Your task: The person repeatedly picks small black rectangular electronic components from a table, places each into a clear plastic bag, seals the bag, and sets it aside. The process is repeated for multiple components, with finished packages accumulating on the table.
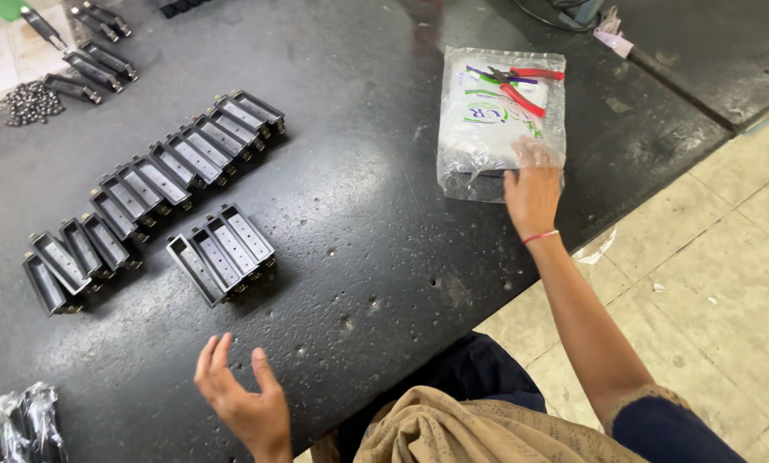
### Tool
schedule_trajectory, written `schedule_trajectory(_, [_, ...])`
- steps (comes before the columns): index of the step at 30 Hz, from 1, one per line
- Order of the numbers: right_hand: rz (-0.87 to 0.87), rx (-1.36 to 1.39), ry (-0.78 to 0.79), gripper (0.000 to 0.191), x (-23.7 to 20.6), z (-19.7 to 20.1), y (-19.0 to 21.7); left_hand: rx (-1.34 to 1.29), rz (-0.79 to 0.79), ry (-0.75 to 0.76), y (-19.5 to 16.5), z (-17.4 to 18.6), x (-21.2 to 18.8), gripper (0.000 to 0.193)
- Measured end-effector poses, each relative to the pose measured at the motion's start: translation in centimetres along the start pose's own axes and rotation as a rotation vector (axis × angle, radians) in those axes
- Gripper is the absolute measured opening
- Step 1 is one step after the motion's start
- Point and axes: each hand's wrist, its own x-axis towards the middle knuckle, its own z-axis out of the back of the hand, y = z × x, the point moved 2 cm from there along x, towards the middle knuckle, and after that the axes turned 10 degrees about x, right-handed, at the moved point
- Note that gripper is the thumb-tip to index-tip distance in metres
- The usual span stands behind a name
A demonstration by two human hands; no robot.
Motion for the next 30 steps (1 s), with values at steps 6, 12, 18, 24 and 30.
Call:
schedule_trajectory(6, [-0.062,0.237,0.015,0.004,-1.1,0.2,0.7,-0.019,0.005,0.026,-1.1,0.3,-0.3,0.04])
schedule_trajectory(12, [-0.076,0.296,0.011,0.009,-1.3,0.6,1.4,-0.105,-0.055,0.084,-3.5,-1.4,-0.6,0.039])
schedule_trajectory(18, [0.031,0.601,0.3,0.012,-2.4,1.7,5.8,-0.23,-0.066,0.148,-7.4,-1.0,-0.5,0.043])
schedule_trajectory(24, [-0.551,1.171,1.147,0.016,-7.4,0.0,14.0,-0.457,-0.252,0.385,-11.2,-1.5,-0.9,0.085])
schedule_trajectory(30, [-0.559,1.263,1.034,0.021,-8.3,-2.0,17.8,-0.783,0.334,0.561,-9.4,-2.3,-1.3,0.056])
